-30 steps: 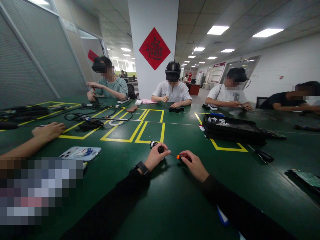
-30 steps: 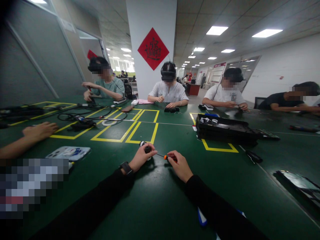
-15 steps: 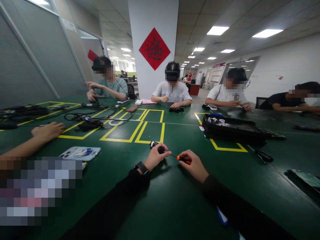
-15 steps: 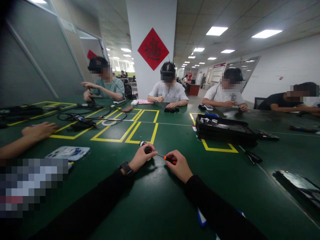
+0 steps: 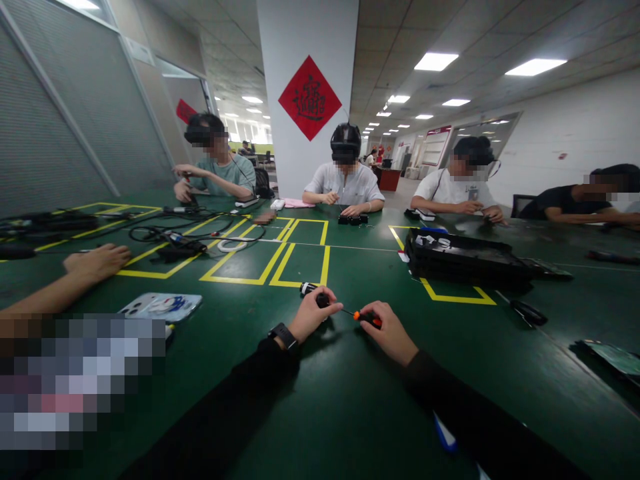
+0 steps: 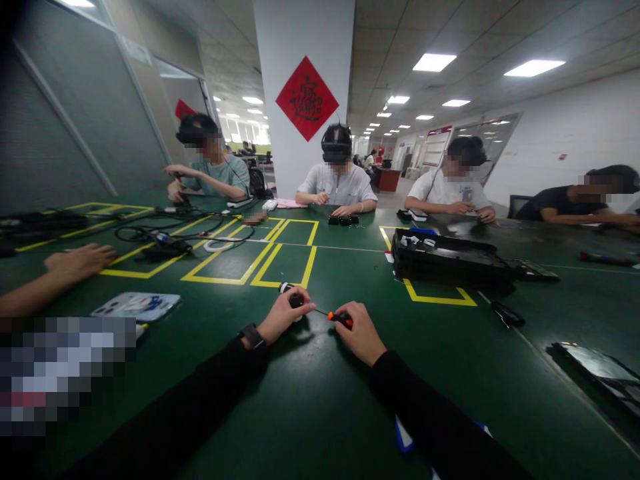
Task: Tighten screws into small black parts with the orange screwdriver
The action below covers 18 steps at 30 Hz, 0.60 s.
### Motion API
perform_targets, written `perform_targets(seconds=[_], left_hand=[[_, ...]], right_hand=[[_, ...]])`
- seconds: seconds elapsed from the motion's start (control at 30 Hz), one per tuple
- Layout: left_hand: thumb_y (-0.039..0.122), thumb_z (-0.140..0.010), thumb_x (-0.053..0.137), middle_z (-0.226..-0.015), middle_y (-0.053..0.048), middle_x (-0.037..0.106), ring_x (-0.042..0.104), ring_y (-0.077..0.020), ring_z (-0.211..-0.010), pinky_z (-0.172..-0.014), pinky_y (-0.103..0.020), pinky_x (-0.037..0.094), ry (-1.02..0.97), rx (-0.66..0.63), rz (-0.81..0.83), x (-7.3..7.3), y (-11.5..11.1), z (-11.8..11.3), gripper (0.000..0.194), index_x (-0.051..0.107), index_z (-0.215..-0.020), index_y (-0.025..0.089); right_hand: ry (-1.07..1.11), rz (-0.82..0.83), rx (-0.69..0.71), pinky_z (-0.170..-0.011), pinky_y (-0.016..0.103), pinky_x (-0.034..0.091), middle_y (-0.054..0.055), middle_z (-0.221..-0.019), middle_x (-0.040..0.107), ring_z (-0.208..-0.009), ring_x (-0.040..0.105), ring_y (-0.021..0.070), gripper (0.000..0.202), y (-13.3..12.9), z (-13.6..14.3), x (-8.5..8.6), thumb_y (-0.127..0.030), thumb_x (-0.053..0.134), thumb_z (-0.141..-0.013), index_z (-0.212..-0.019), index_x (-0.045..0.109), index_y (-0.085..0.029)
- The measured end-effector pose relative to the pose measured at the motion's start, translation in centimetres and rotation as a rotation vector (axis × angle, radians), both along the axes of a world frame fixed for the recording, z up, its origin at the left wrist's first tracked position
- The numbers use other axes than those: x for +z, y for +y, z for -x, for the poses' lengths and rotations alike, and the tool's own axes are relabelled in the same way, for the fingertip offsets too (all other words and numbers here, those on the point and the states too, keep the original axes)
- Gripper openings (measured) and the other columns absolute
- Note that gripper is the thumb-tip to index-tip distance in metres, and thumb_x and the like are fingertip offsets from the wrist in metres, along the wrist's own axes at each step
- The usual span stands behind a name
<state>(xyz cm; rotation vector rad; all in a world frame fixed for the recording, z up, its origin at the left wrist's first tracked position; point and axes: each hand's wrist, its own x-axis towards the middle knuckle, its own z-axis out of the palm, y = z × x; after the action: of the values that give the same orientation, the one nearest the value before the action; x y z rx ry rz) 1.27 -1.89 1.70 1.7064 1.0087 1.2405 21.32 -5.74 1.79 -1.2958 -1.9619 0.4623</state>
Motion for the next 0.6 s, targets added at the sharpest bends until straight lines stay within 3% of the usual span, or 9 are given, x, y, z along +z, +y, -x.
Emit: perform_targets(seconds=[0.23,0.4,0.6], left_hand=[[0.036,-0.065,0.063,-0.071,0.001,0.053,0.048,-0.0095,-0.062,-0.06,-0.022,0.038,0.005,0.009,0.007,0.04,-0.03,0.0,0.024,0.054,-0.075,0.015],[0.035,-0.066,0.062,-0.07,0.001,0.053,0.048,-0.0094,-0.061,-0.059,-0.022,0.038,0.004,0.02,-0.002,-0.12,0.1,-0.05,0.023,0.054,-0.074,0.015],[0.036,-0.065,0.063,-0.072,0.001,0.054,0.049,-0.0103,-0.066,-0.063,-0.023,0.038,0.025,0.007,-0.025,-0.24,0.27,0.02,0.025,0.054,-0.075,0.015]], right_hand=[[0.078,0.057,0.043,-0.081,0.032,0.04,0.004,-0.096,0.055,-0.09,0.052,0.0163,0.027,-0.19,0.08,-0.2,-0.026,0.054,-0.075,-0.101,0.054,-0.02],[-0.013,0.013,0.051,-0.082,0.034,0.037,0.005,-0.086,0.058,-0.088,0.05,0.0173,0.023,0.2,0.1,-0.1,-0.025,0.039,-0.085,-0.082,0.06,-0.019],[-0.013,0.049,0.023,-0.077,0.031,0.039,0.004,-0.089,0.055,-0.084,0.049,0.0166,0.015,-0.02,0.03,0.0,-0.025,0.051,-0.078,-0.09,0.056,-0.019]])
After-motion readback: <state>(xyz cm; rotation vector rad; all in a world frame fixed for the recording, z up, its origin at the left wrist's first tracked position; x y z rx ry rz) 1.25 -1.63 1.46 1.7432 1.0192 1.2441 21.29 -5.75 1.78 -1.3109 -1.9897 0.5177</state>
